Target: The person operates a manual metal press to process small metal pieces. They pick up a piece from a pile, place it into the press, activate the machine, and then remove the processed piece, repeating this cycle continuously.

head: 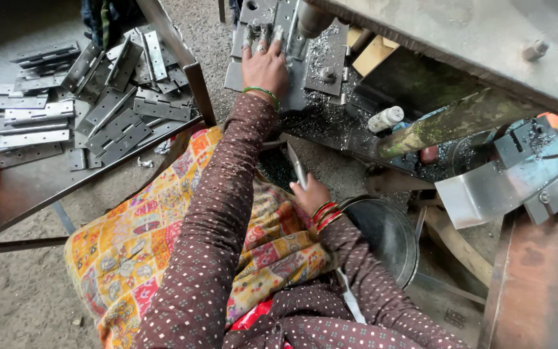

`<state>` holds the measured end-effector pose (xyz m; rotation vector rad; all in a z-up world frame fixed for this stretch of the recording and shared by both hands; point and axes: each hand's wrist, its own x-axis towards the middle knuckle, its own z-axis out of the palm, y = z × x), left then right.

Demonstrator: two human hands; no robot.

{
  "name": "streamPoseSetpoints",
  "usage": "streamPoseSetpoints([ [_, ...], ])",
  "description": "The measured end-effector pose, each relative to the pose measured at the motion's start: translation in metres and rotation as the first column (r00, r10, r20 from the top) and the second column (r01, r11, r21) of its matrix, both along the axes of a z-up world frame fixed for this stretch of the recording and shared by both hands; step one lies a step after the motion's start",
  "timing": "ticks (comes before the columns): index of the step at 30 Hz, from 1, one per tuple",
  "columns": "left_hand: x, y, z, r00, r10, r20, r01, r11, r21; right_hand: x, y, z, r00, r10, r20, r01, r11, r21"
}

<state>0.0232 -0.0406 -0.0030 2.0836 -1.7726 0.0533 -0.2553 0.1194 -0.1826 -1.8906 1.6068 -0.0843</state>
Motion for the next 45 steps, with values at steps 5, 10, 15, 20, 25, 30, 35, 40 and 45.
streamPoseSetpoints([
  [5,0.002,-0.004,-0.01,1.0,-0.009,-0.018,0.009,1.0,-0.002,0.021,0.003,-0.05,0.998,-0.008,-0.058,-0.007,0.967,-0.253],
  [10,0.014,0.02,0.003,0.991,-0.123,-0.054,0.127,0.987,0.093,0.017,0.002,-0.05,0.995,-0.074,0.067,0.077,0.996,-0.053],
  [15,0.05,0.129,-0.014,0.997,-0.067,-0.03,0.047,0.903,-0.426,-0.006,-0.005,0.025,0.996,0.062,0.071,-0.054,0.993,-0.108],
  [20,0.151,0.222,-0.059,0.898,0.379,-0.222,-0.418,0.894,-0.164,0.003,-0.013,0.101,0.989,-0.079,0.121,0.052,0.976,0.211],
  [25,0.254,0.29,-0.117,0.738,0.665,0.114,-0.647,0.746,-0.157,0.023,-0.002,0.133,0.999,-0.049,-0.015,0.051,0.993,0.103],
  [30,0.285,0.313,-0.172,0.8,0.587,-0.125,-0.58,0.81,0.086,0.022,0.001,0.133,0.99,-0.071,-0.124,0.077,0.996,0.044],
  [35,0.287,0.31,-0.168,0.755,0.631,-0.18,-0.646,0.762,-0.039,0.018,0.002,0.133,0.981,-0.083,-0.176,0.091,0.995,0.039],
  [40,0.283,0.311,-0.141,0.722,0.669,-0.179,-0.686,0.726,-0.052,0.021,-0.003,0.128,0.993,-0.047,-0.107,0.045,0.999,-0.027],
  [45,0.259,0.329,-0.162,0.728,0.613,-0.307,-0.682,0.694,-0.23,0.006,0.005,0.129,0.99,-0.135,-0.041,0.138,0.987,0.082],
])
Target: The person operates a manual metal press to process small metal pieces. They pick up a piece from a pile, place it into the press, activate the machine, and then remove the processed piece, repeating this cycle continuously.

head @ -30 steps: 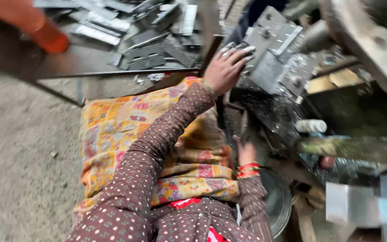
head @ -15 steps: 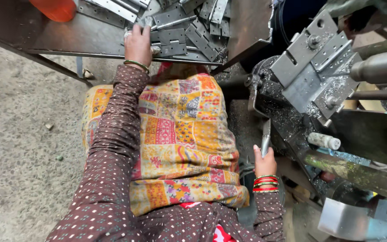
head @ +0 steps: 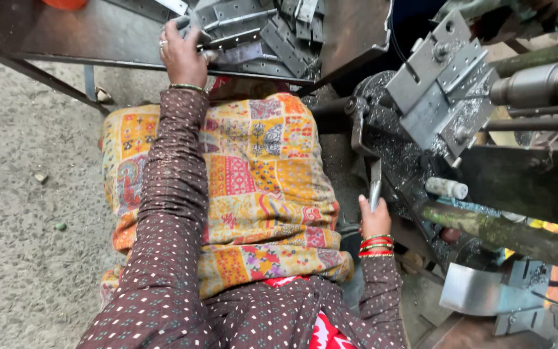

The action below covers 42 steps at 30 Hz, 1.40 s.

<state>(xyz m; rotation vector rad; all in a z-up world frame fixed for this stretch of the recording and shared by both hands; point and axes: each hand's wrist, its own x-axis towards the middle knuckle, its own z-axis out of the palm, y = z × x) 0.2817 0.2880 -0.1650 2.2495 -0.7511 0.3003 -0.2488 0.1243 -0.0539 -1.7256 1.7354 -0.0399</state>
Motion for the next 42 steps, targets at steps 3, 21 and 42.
streamPoseSetpoints([
  [3,0.007,-0.005,-0.003,0.992,-0.079,-0.096,0.072,0.995,-0.068,0.015,-0.006,0.005,0.999,0.036,-0.019,-0.037,0.997,-0.066],
  [21,-0.006,-0.009,-0.044,0.782,-0.161,-0.602,-0.248,0.806,-0.538,0.012,-0.009,0.004,0.987,0.03,-0.156,-0.042,0.997,-0.071],
  [42,-0.114,0.004,0.175,0.883,-0.432,0.184,0.463,0.866,-0.189,0.018,-0.022,-0.017,0.924,0.108,-0.367,-0.155,0.983,-0.102],
])
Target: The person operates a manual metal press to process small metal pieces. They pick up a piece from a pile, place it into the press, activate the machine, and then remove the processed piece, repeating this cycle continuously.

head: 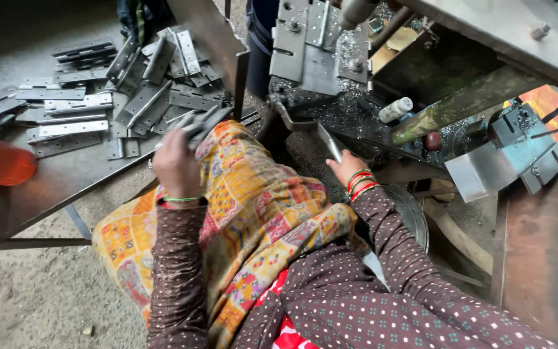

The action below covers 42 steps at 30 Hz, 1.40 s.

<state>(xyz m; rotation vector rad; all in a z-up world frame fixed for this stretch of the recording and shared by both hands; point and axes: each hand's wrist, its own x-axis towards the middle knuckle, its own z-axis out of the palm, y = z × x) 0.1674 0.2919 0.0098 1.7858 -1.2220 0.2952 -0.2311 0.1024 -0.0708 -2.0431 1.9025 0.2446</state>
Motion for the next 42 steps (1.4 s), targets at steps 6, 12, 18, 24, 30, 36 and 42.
streamPoseSetpoints([
  [6,-0.103,-0.091,0.047,0.887,-0.231,0.4,0.26,0.965,-0.02,0.002,0.005,0.004,0.998,-0.001,0.055,-0.003,0.998,0.064],
  [12,-0.169,-0.197,0.029,0.775,-0.418,0.475,0.133,0.842,0.523,-0.002,0.014,0.0,0.996,0.04,0.084,-0.041,0.999,0.01],
  [18,-0.17,-0.206,0.012,0.896,-0.394,0.204,0.222,0.797,0.561,0.003,0.006,-0.007,0.992,0.1,0.076,-0.103,0.994,0.043],
  [24,-0.165,-0.222,0.007,0.909,-0.301,0.287,0.127,0.858,0.497,0.0,0.006,-0.005,0.993,0.117,0.014,-0.118,0.992,0.043],
  [30,-0.169,-0.218,0.005,0.909,-0.309,0.279,0.135,0.852,0.506,-0.011,0.02,-0.056,0.974,0.067,0.218,-0.057,0.997,-0.056],
  [36,-0.165,-0.225,0.009,0.913,-0.286,0.292,0.15,0.899,0.411,-0.005,0.023,-0.159,0.921,0.075,0.382,0.002,0.98,-0.197],
  [42,-0.168,-0.225,0.003,0.916,-0.316,0.247,0.172,0.866,0.47,-0.01,0.02,-0.131,0.956,-0.114,0.271,0.108,0.993,0.04],
])
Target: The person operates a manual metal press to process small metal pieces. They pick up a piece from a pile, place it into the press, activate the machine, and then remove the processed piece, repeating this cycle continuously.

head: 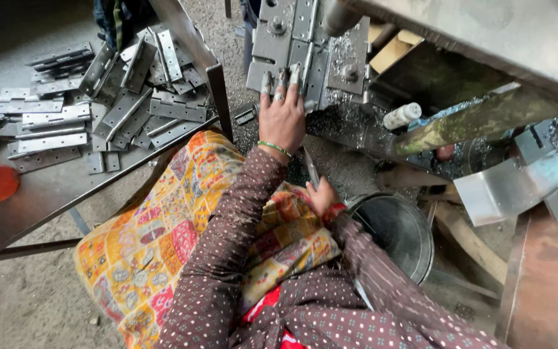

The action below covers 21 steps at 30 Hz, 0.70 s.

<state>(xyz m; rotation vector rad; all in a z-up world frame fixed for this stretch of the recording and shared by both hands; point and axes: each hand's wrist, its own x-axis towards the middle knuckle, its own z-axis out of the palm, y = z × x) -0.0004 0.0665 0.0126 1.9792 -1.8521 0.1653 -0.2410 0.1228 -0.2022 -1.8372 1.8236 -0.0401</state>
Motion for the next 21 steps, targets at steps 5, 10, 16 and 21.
streamPoseSetpoints([
  [5,-0.006,-0.03,-0.018,0.994,0.062,0.087,-0.066,0.997,0.037,-0.023,-0.001,0.055,0.985,0.158,0.07,-0.161,0.986,0.038],
  [10,-0.002,-0.052,-0.019,0.996,0.039,0.084,-0.045,0.996,0.072,-0.001,0.004,0.006,0.99,0.108,0.094,-0.092,0.982,-0.163],
  [16,0.001,-0.023,-0.013,1.0,0.019,0.023,-0.021,0.995,0.093,0.004,0.018,-0.032,0.996,0.054,0.071,-0.047,0.994,-0.097],
  [21,0.005,-0.041,-0.001,0.999,-0.007,0.043,0.001,0.991,0.132,-0.015,-0.007,0.038,0.987,0.136,-0.088,-0.13,0.989,0.073],
])
